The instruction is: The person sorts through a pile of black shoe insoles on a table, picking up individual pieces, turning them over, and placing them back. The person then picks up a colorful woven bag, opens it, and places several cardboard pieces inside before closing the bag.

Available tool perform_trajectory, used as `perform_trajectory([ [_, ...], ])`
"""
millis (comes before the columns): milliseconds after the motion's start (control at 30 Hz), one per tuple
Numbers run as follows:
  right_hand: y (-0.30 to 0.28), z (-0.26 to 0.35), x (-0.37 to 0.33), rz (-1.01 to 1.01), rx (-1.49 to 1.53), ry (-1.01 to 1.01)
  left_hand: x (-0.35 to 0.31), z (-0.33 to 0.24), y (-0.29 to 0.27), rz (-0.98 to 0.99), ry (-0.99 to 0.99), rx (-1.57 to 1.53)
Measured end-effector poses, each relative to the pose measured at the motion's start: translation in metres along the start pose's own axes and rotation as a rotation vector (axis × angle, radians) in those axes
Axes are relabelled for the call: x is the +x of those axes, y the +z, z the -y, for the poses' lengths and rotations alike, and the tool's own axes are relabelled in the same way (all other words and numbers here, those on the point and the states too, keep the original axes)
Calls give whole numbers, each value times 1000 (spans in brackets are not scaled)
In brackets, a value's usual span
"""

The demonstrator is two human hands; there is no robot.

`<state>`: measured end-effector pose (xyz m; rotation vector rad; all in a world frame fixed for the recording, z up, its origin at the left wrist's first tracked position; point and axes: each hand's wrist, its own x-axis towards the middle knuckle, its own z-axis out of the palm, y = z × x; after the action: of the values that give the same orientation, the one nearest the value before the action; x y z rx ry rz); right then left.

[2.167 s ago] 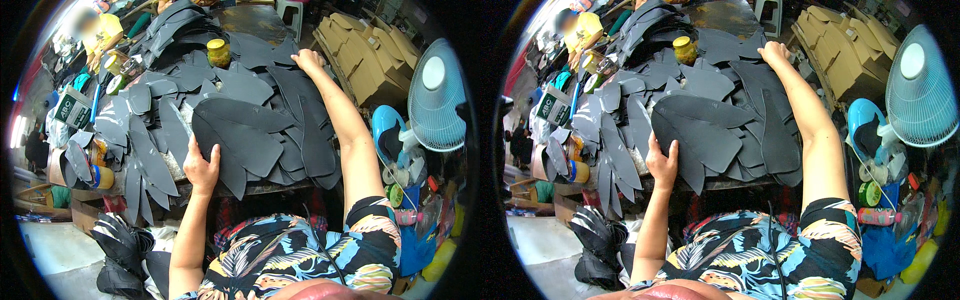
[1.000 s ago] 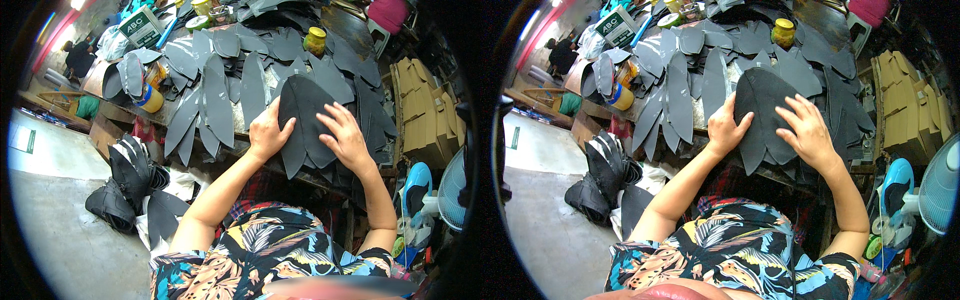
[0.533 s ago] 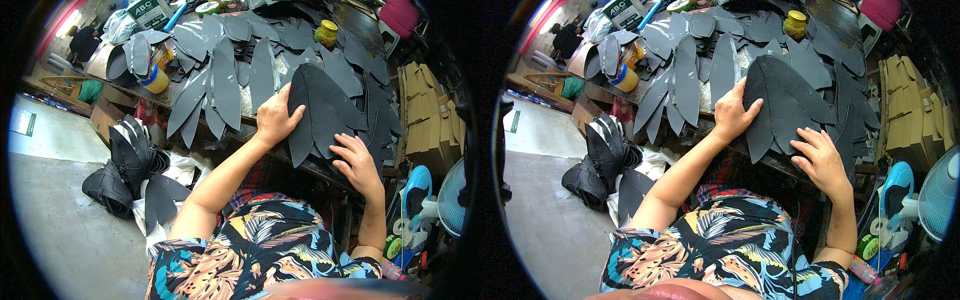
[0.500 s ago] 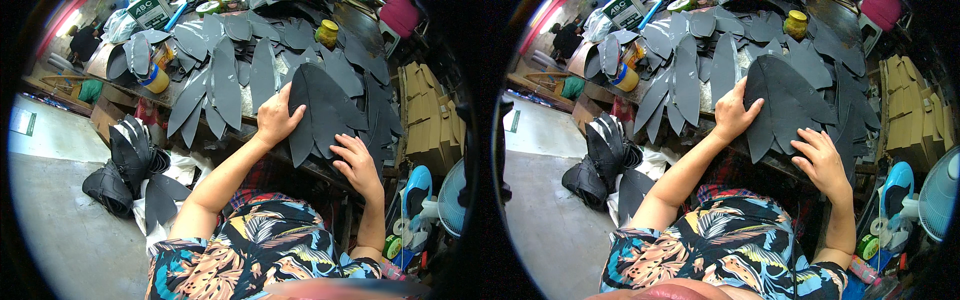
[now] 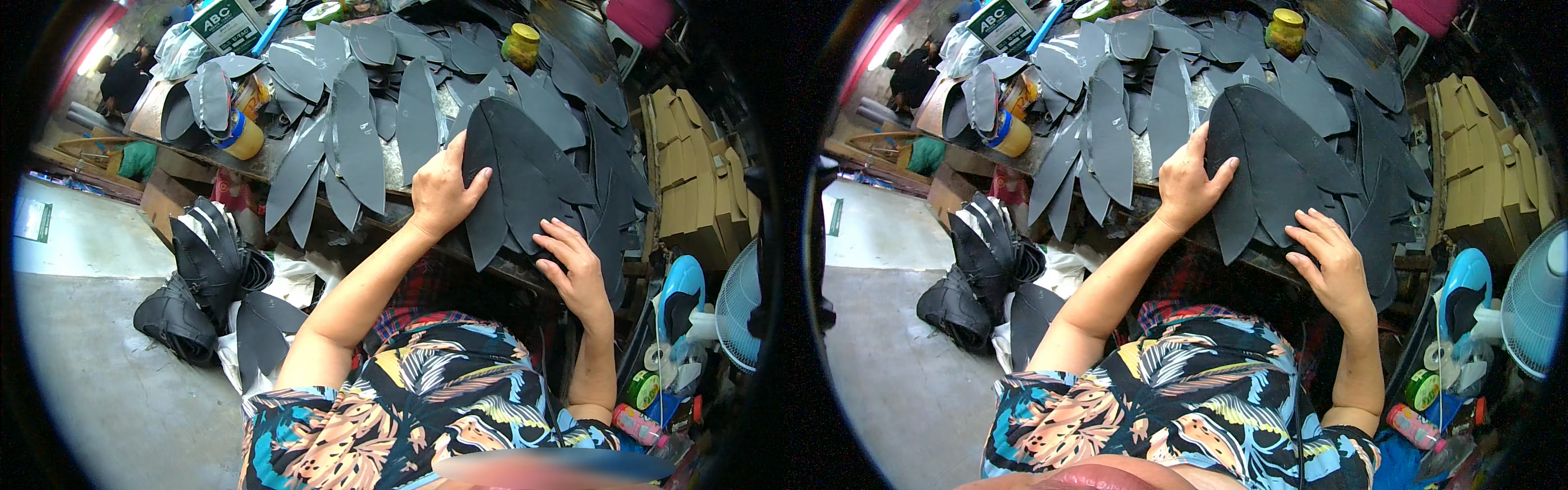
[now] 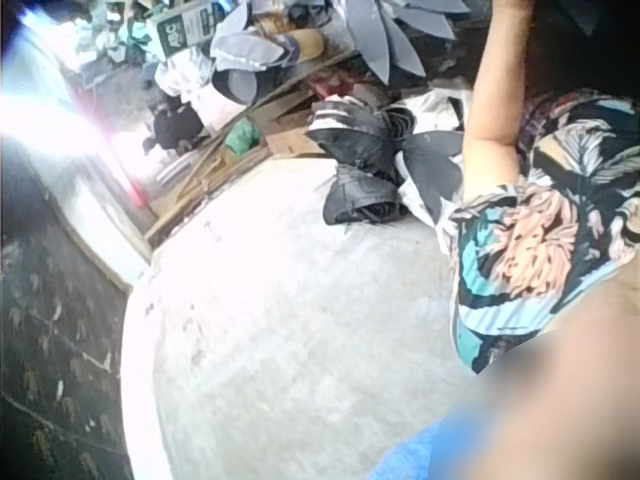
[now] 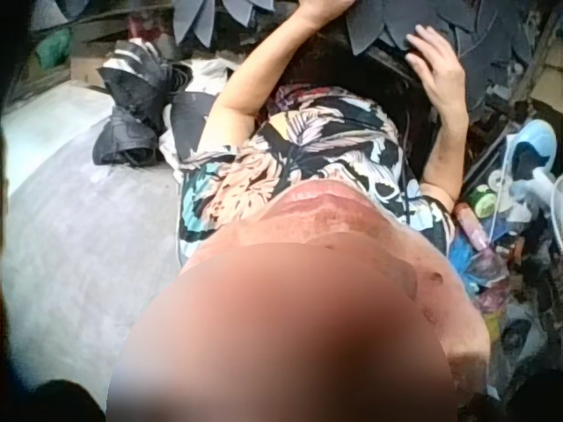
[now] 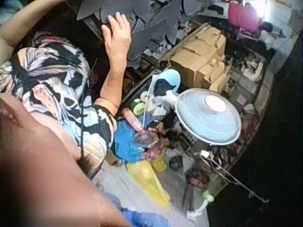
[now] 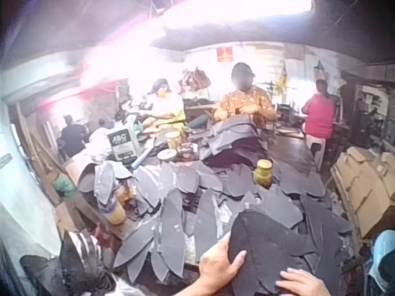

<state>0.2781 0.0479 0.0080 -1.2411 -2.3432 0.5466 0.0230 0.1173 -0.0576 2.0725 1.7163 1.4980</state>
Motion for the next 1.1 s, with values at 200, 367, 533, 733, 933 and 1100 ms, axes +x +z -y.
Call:
perform_trajectory([
  [200, 3, 8, 1, -67, -11, -13, 1, -1, -2, 22, -23, -3],
  [367, 15, 15, 2, -45, -127, -77, 0, -2, -3, 8, -31, -19],
  [533, 20, 15, 1, -28, -150, -77, 2, 0, 0, -37, 51, 5],
  [733, 17, 12, -4, 12, -131, -99, -1, 3, 1, 20, -1, -2],
  [933, 21, 14, -7, -4, -109, -65, 0, 1, 0, -22, 28, 10],
  [1100, 21, 17, -3, -82, -94, -81, 0, -1, -1, -7, -30, -32],
])
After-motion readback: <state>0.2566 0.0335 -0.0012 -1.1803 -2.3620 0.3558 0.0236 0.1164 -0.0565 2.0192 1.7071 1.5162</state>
